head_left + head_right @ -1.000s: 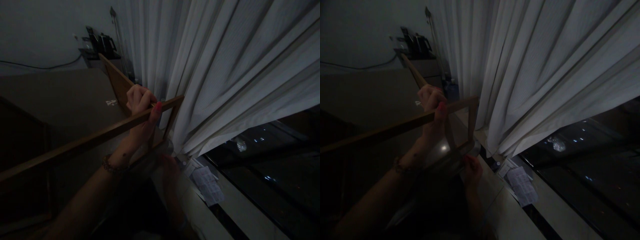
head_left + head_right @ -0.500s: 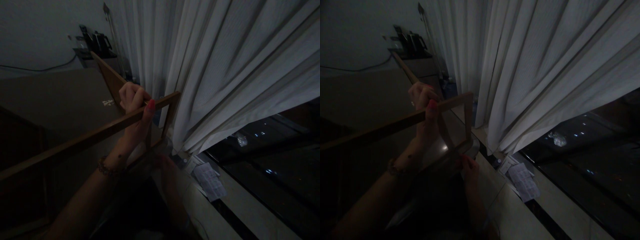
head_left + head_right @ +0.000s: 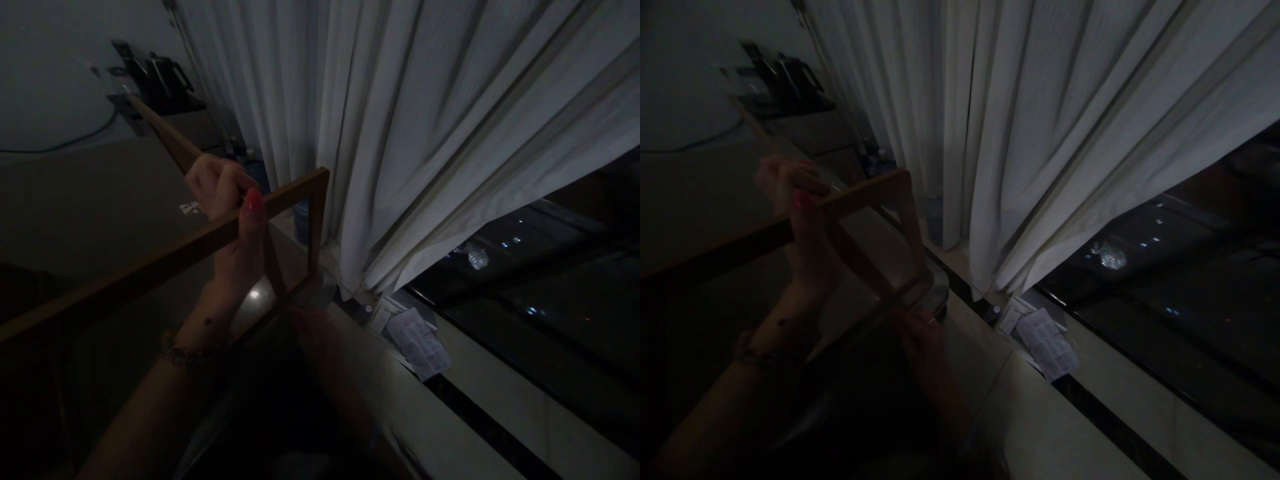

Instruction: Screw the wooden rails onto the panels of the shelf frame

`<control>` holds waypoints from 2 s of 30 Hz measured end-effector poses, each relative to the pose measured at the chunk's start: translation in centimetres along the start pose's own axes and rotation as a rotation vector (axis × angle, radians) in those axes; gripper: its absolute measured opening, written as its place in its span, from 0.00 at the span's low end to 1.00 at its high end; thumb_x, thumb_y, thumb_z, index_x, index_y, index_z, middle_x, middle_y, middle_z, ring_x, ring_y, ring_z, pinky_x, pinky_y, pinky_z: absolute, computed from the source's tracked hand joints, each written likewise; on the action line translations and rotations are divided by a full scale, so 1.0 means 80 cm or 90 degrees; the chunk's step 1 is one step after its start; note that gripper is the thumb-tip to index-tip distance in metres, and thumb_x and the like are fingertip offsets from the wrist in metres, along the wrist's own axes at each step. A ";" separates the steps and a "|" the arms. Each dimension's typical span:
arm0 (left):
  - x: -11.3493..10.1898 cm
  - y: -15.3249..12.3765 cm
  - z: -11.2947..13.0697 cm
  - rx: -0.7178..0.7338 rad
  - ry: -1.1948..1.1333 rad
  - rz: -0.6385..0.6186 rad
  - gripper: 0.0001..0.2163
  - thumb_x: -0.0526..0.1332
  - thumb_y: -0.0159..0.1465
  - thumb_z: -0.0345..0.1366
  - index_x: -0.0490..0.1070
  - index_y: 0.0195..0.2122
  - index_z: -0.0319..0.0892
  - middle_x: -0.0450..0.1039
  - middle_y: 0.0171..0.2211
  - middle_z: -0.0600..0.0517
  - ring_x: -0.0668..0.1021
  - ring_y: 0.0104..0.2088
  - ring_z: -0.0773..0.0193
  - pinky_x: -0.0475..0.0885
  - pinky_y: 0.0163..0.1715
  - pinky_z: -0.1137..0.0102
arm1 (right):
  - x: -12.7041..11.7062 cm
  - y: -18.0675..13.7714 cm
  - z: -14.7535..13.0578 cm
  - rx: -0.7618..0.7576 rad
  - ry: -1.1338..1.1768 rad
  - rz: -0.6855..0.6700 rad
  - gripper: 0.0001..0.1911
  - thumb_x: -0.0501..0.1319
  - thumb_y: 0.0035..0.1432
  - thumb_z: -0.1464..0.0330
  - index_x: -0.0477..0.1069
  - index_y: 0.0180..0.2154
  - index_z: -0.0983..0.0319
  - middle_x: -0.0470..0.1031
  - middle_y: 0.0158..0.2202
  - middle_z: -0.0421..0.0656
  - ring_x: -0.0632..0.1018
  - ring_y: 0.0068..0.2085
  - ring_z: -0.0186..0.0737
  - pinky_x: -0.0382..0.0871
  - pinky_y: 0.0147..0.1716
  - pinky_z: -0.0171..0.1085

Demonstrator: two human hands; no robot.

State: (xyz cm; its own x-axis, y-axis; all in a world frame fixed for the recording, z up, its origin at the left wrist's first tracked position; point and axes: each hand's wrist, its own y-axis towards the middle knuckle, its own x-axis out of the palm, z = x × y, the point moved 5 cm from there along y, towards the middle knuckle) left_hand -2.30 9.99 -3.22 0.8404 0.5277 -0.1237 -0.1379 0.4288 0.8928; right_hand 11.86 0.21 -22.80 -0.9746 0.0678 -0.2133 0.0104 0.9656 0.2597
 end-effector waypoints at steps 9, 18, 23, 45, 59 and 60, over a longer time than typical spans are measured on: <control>0.000 0.000 -0.003 0.055 0.027 -0.018 0.18 0.44 0.69 0.54 0.60 0.32 0.48 0.58 0.36 0.48 0.64 0.45 0.52 0.59 0.46 0.50 | -0.004 0.007 0.016 -0.112 -0.157 -0.017 0.14 0.63 0.62 0.64 0.77 0.48 0.44 0.73 0.40 0.43 0.73 0.43 0.41 0.70 0.43 0.39; 0.000 0.000 -0.004 0.044 0.019 -0.010 0.21 0.44 0.69 0.57 0.62 0.31 0.47 0.59 0.36 0.49 0.65 0.45 0.54 0.61 0.47 0.51 | -0.008 0.020 0.002 0.098 0.132 -0.032 0.16 0.56 0.66 0.61 0.75 0.51 0.56 0.77 0.35 0.39 0.76 0.35 0.34 0.70 0.35 0.33; 0.000 0.001 -0.001 0.011 0.015 0.011 0.23 0.44 0.67 0.60 0.62 0.28 0.47 0.59 0.34 0.51 0.67 0.44 0.54 0.61 0.52 0.51 | -0.002 0.014 0.028 0.137 0.182 0.037 0.12 0.60 0.61 0.62 0.71 0.45 0.58 0.77 0.31 0.38 0.77 0.30 0.34 0.70 0.29 0.32; 0.000 0.002 -0.001 0.015 0.026 0.017 0.23 0.43 0.68 0.59 0.61 0.28 0.47 0.59 0.34 0.50 0.67 0.43 0.54 0.61 0.51 0.53 | 0.002 0.012 0.025 0.209 0.087 0.120 0.13 0.58 0.62 0.56 0.70 0.33 0.59 0.72 0.24 0.36 0.73 0.25 0.34 0.64 0.24 0.32; -0.001 0.000 0.000 0.033 0.055 0.013 0.23 0.43 0.68 0.59 0.63 0.30 0.48 0.59 0.34 0.50 0.67 0.44 0.53 0.62 0.50 0.51 | -0.002 0.000 0.018 -0.099 -0.022 0.030 0.12 0.63 0.62 0.66 0.76 0.47 0.56 0.80 0.39 0.42 0.79 0.39 0.38 0.74 0.40 0.37; -0.001 0.000 -0.001 0.031 0.056 0.012 0.23 0.42 0.68 0.59 0.63 0.30 0.48 0.59 0.34 0.50 0.67 0.44 0.53 0.62 0.51 0.50 | -0.003 -0.001 0.017 -0.126 -0.035 0.012 0.14 0.63 0.62 0.66 0.74 0.50 0.55 0.80 0.40 0.42 0.79 0.40 0.38 0.74 0.41 0.37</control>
State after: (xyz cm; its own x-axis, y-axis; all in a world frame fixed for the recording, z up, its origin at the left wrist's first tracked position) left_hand -2.41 9.99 -3.26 0.7882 0.5986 -0.1430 -0.1254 0.3836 0.9150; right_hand 12.40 0.45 -24.02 -0.9610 0.1038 -0.2565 -0.0216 0.8961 0.4434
